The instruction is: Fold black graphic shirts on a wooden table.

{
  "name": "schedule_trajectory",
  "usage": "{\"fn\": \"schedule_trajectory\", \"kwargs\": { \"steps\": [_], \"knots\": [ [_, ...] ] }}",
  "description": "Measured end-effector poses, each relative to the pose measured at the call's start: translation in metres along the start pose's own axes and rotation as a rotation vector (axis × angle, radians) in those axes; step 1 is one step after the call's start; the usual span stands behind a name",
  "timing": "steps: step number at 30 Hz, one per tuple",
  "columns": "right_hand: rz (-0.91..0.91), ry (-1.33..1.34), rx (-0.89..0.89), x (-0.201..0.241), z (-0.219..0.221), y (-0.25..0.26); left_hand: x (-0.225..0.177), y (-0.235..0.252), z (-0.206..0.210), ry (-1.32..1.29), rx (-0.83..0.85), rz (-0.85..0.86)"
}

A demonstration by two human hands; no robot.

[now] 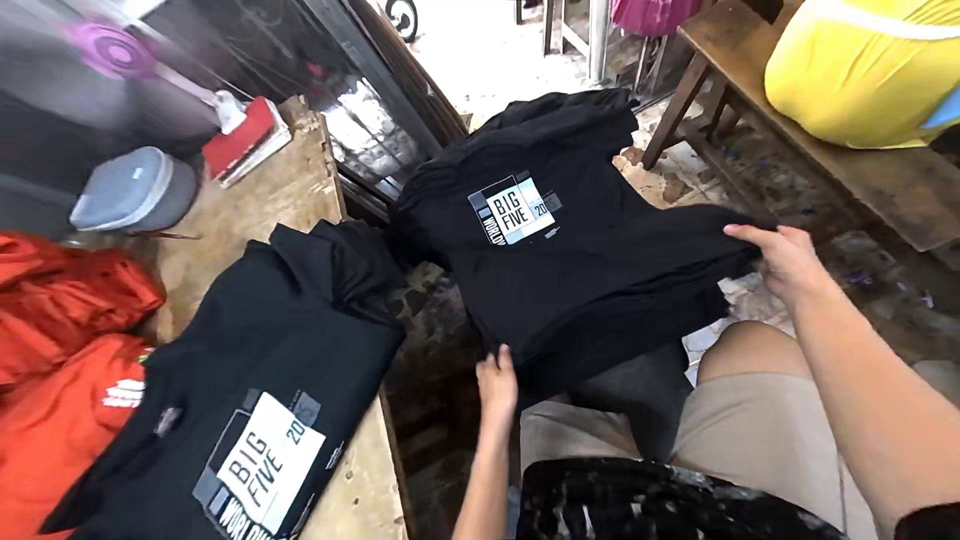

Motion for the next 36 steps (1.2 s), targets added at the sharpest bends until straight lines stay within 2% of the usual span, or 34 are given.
{"fn": "schedule_trajectory", "kwargs": {
  "steps": [2, 4, 6, 8, 10, 12, 14, 16, 17, 20, 21, 23, 24, 26, 27, 29, 31, 33, 34, 36],
  "knots": [
    [0.187, -0.009, 0.068, -0.016, 0.004, 0.000, 0.042, 0.015, 0.041, 0.067, 0.071, -0.155],
    [0.387, -0.079, 0.117, -0.032, 0.005, -0.007, 0.054, 0.012, 0.055, -0.256, 0.080, -0.270],
    [0.499, -0.127, 0.152, -0.037, 0.004, -0.017, 0.048, 0.006, 0.050, -0.634, 0.123, -0.344],
    [0.484, -0.140, 0.157, -0.027, 0.008, -0.022, 0.037, 0.001, 0.040, -0.886, 0.192, -0.433],
    [0.361, -0.133, 0.128, -0.010, 0.017, -0.028, 0.036, 0.001, 0.038, -0.996, 0.324, -0.519],
    [0.186, -0.143, 0.028, 0.003, 0.025, -0.031, 0.042, 0.007, 0.036, -0.890, 0.397, -0.539],
    [0.044, -0.184, -0.069, 0.015, 0.030, -0.033, 0.045, 0.013, 0.030, -0.663, 0.440, -0.514],
    [-0.034, -0.300, -0.132, 0.021, 0.034, -0.034, 0.031, 0.007, 0.013, -0.324, 0.457, -0.439],
    [-0.053, -0.352, -0.144, 0.026, 0.037, -0.036, 0.013, 0.002, -0.002, -0.291, 0.460, -0.365],
    [-0.111, -0.392, -0.173, 0.052, 0.050, -0.038, -0.050, 0.003, -0.045, -0.702, 0.388, -0.058],
    [-0.117, -0.377, -0.182, 0.061, 0.055, -0.037, -0.055, 0.009, -0.050, -0.669, 0.291, -0.019],
    [-0.129, -0.368, -0.203, 0.075, 0.065, -0.034, -0.037, 0.024, -0.034, -0.224, 0.105, -0.070],
    [-0.142, -0.391, -0.200, 0.082, 0.070, -0.033, -0.020, 0.028, -0.014, -0.016, 0.083, -0.132],
    [-0.140, -0.453, -0.178, 0.093, 0.080, -0.030, 0.009, 0.027, 0.029, 0.109, 0.168, -0.322],
    [-0.130, -0.487, -0.158, 0.096, 0.085, -0.030, 0.017, 0.023, 0.043, 0.060, 0.188, -0.392],
    [-0.068, -0.522, -0.102, 0.101, 0.095, -0.030, 0.018, 0.017, 0.054, -0.201, 0.225, -0.483],
    [0.094, -0.489, -0.029, 0.090, 0.095, -0.031, 0.012, 0.009, 0.044, -0.481, 0.331, -0.634],
    [0.296, -0.449, 0.066, 0.073, 0.095, -0.035, 0.009, 0.006, 0.013, -0.610, 0.413, -0.759],
    [0.375, -0.439, 0.117, 0.070, 0.095, -0.039, 0.003, 0.005, -0.011, -0.651, 0.429, -0.769],
    [0.421, -0.418, 0.221, 0.069, 0.091, -0.040, -0.013, 0.004, -0.059, -0.685, 0.420, -0.674]
  ]
}}
Point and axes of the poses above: each hand's wrist, its own y-axis towards the middle knuckle, its own z-axis out of the palm, x = y × z, the point moved 5 cm from there along y, towards the middle knuckle, and after that the axes turned 5 degrees about y, right-handed, at the moved point
